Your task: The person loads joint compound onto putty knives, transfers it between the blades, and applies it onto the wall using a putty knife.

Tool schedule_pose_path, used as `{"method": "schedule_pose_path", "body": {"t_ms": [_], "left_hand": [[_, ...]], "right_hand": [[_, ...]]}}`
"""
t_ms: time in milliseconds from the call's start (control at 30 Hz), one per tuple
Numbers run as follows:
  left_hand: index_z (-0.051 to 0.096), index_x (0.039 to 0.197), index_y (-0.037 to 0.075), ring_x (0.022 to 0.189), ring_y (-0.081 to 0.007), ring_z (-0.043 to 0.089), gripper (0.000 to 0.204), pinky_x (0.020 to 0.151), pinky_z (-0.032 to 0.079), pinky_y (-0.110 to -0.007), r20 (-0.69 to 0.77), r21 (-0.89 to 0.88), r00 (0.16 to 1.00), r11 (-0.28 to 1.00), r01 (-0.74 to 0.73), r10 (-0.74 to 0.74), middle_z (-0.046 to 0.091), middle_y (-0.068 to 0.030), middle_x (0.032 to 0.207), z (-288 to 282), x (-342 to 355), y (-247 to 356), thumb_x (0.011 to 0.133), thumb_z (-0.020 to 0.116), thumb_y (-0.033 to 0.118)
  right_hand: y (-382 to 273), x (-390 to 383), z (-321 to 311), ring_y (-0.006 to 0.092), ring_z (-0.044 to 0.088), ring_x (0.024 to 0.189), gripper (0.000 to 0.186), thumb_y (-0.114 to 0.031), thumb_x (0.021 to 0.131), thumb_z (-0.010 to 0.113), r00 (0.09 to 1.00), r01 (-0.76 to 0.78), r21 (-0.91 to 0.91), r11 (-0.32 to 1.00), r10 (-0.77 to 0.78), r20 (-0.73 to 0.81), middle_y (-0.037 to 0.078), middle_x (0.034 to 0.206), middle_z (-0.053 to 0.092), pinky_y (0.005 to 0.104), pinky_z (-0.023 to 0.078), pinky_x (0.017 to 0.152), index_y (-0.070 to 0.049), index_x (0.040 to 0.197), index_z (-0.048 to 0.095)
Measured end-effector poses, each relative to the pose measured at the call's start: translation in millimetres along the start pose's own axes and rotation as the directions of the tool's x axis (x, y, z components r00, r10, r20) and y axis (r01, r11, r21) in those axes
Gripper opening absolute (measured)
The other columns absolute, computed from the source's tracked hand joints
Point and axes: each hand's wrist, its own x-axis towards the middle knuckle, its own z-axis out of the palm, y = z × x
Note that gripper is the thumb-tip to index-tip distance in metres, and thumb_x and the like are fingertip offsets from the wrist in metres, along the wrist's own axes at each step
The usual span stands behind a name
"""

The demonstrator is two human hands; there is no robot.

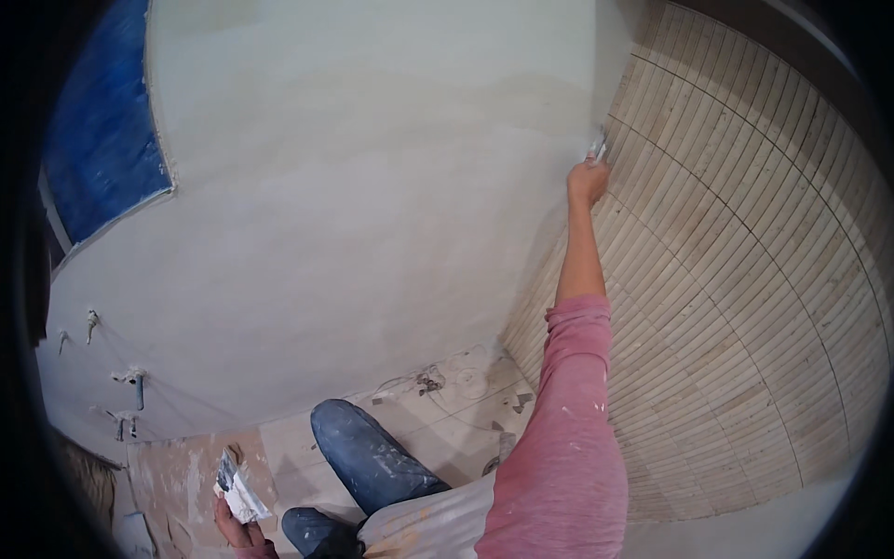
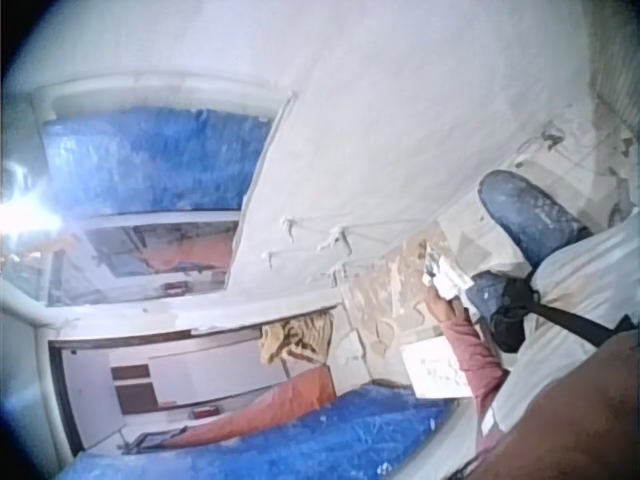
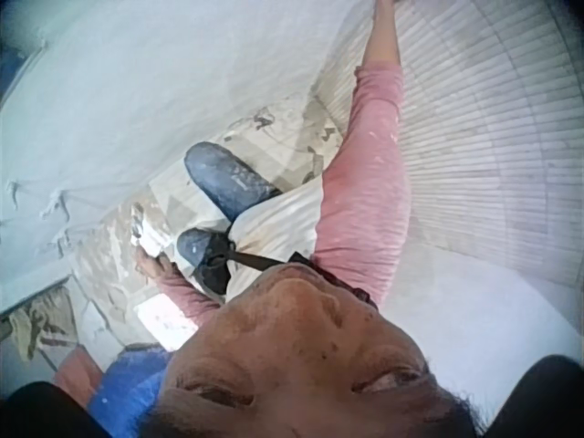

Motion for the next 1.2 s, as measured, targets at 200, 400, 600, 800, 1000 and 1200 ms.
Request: {"method": "schedule_pose_path", "body": {"t_ms": [200,400,600,800,1000,1200], "left_hand": [[0.051,0.129,0.005,0.106,-0.0218,0.064,0.034,0.089,0.054,-0.036,-0.094,-0.071,0.996,0.997,-0.004,-0.003,0.063,-0.0090,0.117,-7.9,-9.3,0.3,0.098,0.045,0.019],[0.053,0.123,0.006,0.102,-0.0189,0.064,0.029,0.085,0.054,-0.034,0.026,0.080,1.000,0.997,0.012,-0.014,0.063,-0.0069,0.114,-3.4,-9.7,14.5,0.098,0.045,0.019],[0.054,0.122,0.007,0.100,-0.0195,0.065,0.029,0.084,0.054,-0.034,-0.052,0.019,0.998,0.999,0.040,-0.039,0.064,-0.0070,0.113,-3.0,-3.9,-5.0,0.098,0.046,0.022],[0.054,0.121,0.006,0.103,-0.0225,0.066,0.029,0.088,0.055,-0.037,-0.078,-0.009,0.996,0.999,0.042,-0.042,0.065,-0.0081,0.112,-4.6,-5.4,-6.4,0.097,0.047,0.020],[0.055,0.120,0.007,0.098,-0.0221,0.067,0.028,0.085,0.056,-0.037,-0.014,0.026,1.000,0.999,0.024,-0.024,0.065,-0.0083,0.110,-0.8,-0.7,-8.0,0.096,0.046,0.018],[0.054,0.122,0.007,0.102,-0.0217,0.065,0.029,0.086,0.056,-0.037,-0.033,-0.010,0.999,1.000,0.013,-0.013,0.064,-0.0080,0.113,28.2,-9.8,-4.0,0.096,0.046,0.018]], "right_hand": [[-25.5,-24.6,-0.8,0.0413,0.062,0.093,0.027,-0.015,0.093,0.055,0.997,-0.031,0.069,0.997,0.036,-0.074,0.019,0.102,0.064,0.0500,0.048,0.080,-0.004,0.116,0.065],[-130.0,-176.9,-27.4,0.0325,0.052,0.103,0.053,0.006,0.076,0.059,0.769,0.640,0.126,0.758,-0.630,-0.112,0.010,0.114,0.058,0.0402,0.047,0.087,-0.008,0.128,0.060],[-95.0,-170.2,-62.1,0.0322,0.056,0.106,0.054,0.007,0.072,0.059,0.677,0.726,0.203,0.657,-0.734,-0.043,0.011,0.115,0.061,0.0416,0.046,0.087,-0.009,0.123,0.061],[-10.3,-55.3,-40.3,0.0438,0.060,0.099,0.033,-0.023,0.099,0.051,0.997,0.074,0.279,0.957,-0.067,-0.035,0.025,0.106,0.064,0.0493,0.045,0.084,0.004,0.114,0.060],[19.4,-20.1,-9.6,0.0436,0.059,0.101,0.031,-0.020,0.097,0.052,0.993,0.120,0.133,0.984,-0.118,-0.020,0.025,0.109,0.063,0.0485,0.045,0.087,0.002,0.117,0.060],[-0.1,-25.7,8.7,0.0400,0.056,0.109,0.031,-0.017,0.096,0.052,0.977,0.117,-0.012,0.993,-0.117,-0.176,0.021,0.115,0.059,0.0480,0.044,0.090,-0.001,0.121,0.060]]}}
